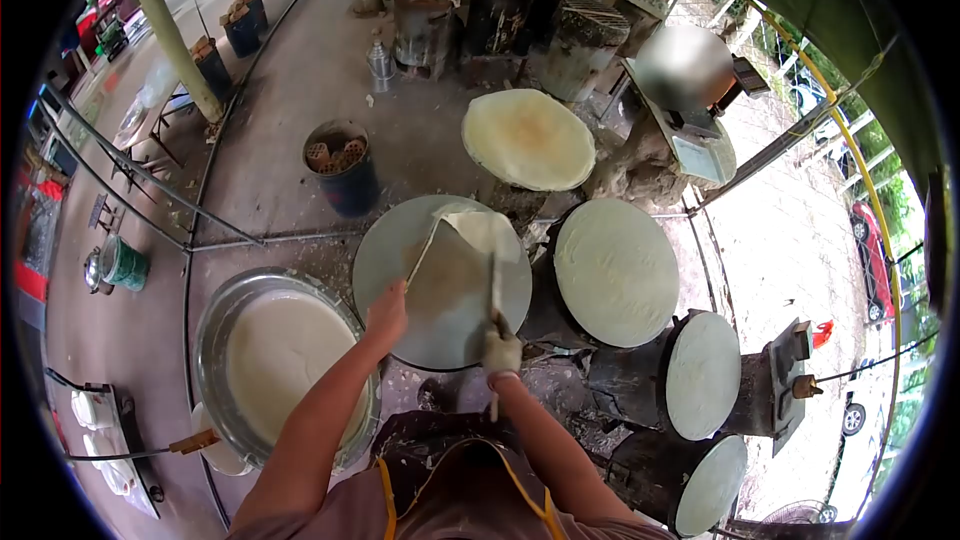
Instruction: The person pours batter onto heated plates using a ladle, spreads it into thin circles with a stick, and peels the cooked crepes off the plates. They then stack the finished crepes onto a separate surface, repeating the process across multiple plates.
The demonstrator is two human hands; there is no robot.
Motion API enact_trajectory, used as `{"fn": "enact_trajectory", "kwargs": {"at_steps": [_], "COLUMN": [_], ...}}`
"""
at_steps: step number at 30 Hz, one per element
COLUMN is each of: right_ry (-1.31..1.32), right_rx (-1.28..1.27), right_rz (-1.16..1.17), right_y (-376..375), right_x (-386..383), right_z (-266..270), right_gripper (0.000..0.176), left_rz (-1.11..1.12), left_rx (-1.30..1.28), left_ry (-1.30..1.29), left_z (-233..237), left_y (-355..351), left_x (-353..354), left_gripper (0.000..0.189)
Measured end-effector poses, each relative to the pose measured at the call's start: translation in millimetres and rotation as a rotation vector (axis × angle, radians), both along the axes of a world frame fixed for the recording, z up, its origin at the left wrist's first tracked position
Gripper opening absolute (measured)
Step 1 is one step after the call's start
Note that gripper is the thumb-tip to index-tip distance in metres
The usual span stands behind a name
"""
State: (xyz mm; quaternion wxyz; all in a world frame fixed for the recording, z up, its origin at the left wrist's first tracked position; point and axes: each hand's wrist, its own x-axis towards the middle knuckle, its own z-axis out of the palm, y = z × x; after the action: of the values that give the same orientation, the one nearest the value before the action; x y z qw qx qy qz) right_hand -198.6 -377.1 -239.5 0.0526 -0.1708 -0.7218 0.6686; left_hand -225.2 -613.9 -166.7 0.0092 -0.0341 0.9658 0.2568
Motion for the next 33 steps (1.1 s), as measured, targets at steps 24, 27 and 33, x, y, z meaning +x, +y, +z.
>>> {"fn": "enact_trajectory", "kwargs": {"at_steps": [24,27,33], "right_ry": [-0.314,-0.251,-0.283], "right_rx": [0.194,-0.087,0.281], "right_rz": [0.584,0.1,0.748], "right_y": [-2,10,3], "right_x": [-60,-54,-75], "right_z": [95,52,22], "right_gripper": [0.036,0.036,0.033], "left_rz": [0.159,0.197,0.256], "left_rx": [-0.228,-0.223,-0.173], "left_ry": [-0.002,-0.04,0.002], "left_z": [42,54,45], "left_y": [-104,-103,-98], "left_x": [65,79,107], "left_gripper": [0.062,0.063,0.057]}}
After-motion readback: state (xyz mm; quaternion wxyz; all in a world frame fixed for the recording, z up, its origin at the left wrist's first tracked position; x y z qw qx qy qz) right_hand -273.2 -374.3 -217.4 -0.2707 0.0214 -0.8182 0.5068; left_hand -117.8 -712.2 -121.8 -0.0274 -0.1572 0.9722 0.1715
